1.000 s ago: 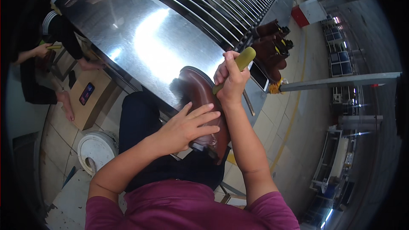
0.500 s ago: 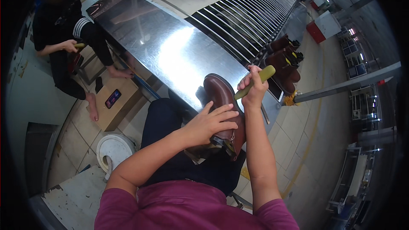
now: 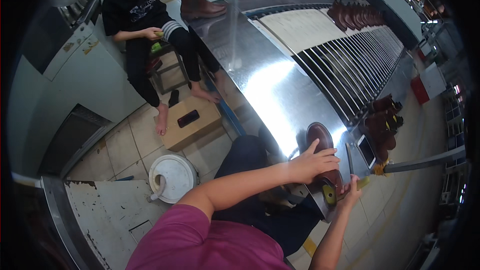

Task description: The worker is polishing and finishing leather boots on a factory production line.

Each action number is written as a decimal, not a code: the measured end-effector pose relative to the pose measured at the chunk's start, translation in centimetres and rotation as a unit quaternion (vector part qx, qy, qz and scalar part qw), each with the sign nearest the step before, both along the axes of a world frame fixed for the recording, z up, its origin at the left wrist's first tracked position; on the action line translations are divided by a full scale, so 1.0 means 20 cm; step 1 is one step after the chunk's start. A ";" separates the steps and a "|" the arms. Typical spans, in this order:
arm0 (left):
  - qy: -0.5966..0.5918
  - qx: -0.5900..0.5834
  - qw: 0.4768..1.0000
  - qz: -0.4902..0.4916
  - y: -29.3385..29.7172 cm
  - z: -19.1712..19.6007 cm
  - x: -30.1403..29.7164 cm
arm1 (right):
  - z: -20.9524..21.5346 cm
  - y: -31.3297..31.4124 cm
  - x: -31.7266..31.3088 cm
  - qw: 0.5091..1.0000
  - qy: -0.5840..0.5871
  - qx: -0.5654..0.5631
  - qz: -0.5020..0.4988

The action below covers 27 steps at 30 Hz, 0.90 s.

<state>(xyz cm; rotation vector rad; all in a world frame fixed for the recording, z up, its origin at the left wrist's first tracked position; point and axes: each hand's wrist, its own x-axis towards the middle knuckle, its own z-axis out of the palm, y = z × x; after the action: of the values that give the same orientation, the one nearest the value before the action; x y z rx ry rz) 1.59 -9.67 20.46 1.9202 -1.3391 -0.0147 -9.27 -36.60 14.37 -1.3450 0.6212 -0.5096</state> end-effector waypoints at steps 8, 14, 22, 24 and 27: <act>-0.210 0.036 0.977 0.008 0.00 -0.01 -0.08 | -0.06 -0.10 0.36 0.997 -0.051 0.011 0.062; -0.165 -0.028 0.985 0.045 -0.08 -0.01 -0.03 | -0.09 -0.17 0.53 0.980 -0.061 -0.017 0.190; -0.189 0.041 0.980 0.042 -0.12 -0.02 0.01 | -0.22 -0.25 0.49 0.975 -0.097 -0.103 0.172; -0.193 0.039 0.980 0.023 -0.12 -0.04 -0.01 | -0.21 -0.25 0.49 0.973 -0.050 -0.174 0.145; -0.251 0.033 0.966 0.056 -0.08 -0.03 -0.09 | -0.18 -0.19 0.47 0.980 -0.072 -0.097 0.158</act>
<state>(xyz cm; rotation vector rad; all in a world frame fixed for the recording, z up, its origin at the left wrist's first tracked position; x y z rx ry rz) -0.27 -11.36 19.84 2.1385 -1.5613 0.5213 0.11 -40.46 10.72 -1.5418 0.2347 -0.4107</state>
